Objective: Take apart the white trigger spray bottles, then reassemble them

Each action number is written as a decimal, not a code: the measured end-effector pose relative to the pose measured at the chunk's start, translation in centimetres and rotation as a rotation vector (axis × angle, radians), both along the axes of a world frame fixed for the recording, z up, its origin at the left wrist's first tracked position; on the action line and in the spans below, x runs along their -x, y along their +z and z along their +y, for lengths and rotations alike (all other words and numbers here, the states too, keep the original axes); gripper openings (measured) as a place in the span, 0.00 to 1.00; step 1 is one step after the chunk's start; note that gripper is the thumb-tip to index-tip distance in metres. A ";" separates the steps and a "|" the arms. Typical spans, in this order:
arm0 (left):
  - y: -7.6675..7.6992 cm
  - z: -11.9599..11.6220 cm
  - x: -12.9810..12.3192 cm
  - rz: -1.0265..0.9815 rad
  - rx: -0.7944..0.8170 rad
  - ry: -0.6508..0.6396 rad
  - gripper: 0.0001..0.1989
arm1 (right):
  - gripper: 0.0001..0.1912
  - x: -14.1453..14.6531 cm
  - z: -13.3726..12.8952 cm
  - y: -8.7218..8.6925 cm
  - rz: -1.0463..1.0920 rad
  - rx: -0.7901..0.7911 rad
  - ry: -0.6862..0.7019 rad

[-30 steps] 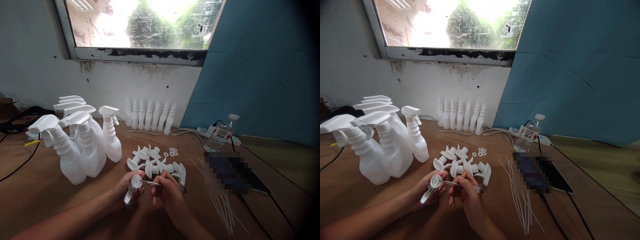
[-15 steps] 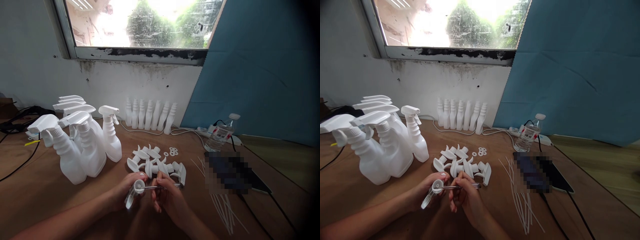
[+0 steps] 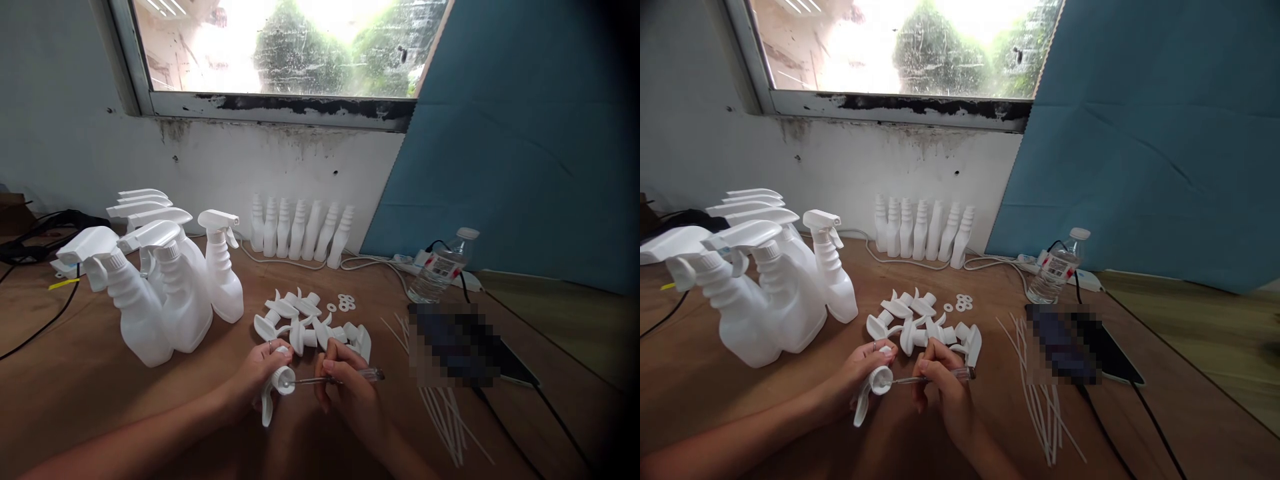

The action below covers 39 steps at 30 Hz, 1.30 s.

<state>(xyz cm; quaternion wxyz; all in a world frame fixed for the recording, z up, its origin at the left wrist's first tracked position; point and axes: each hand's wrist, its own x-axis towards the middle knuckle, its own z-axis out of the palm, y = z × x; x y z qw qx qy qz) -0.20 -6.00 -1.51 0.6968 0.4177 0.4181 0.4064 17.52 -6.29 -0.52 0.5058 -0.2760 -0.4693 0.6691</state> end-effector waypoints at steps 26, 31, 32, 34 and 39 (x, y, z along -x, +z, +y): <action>-0.1 0.0 0.2 -0.117 -0.017 -0.019 0.18 | 0.13 -3.1 3.5 2.2 0.227 0.316 -0.123; -0.4 -0.2 1.0 -0.123 -0.309 -0.047 0.18 | 0.18 -6.3 6.1 2.4 -0.099 0.064 -0.613; -0.3 -0.3 1.2 -0.084 -0.376 -0.046 0.17 | 0.19 -6.6 6.3 2.3 -0.169 0.047 -0.643; 0.2 -0.4 1.5 0.076 -0.533 -0.034 0.14 | 0.19 -7.0 6.6 2.0 -0.263 0.049 -0.635; 1.5 -0.5 1.6 0.423 -0.933 -0.134 0.12 | 0.18 -7.2 6.7 1.3 -0.205 0.049 -0.553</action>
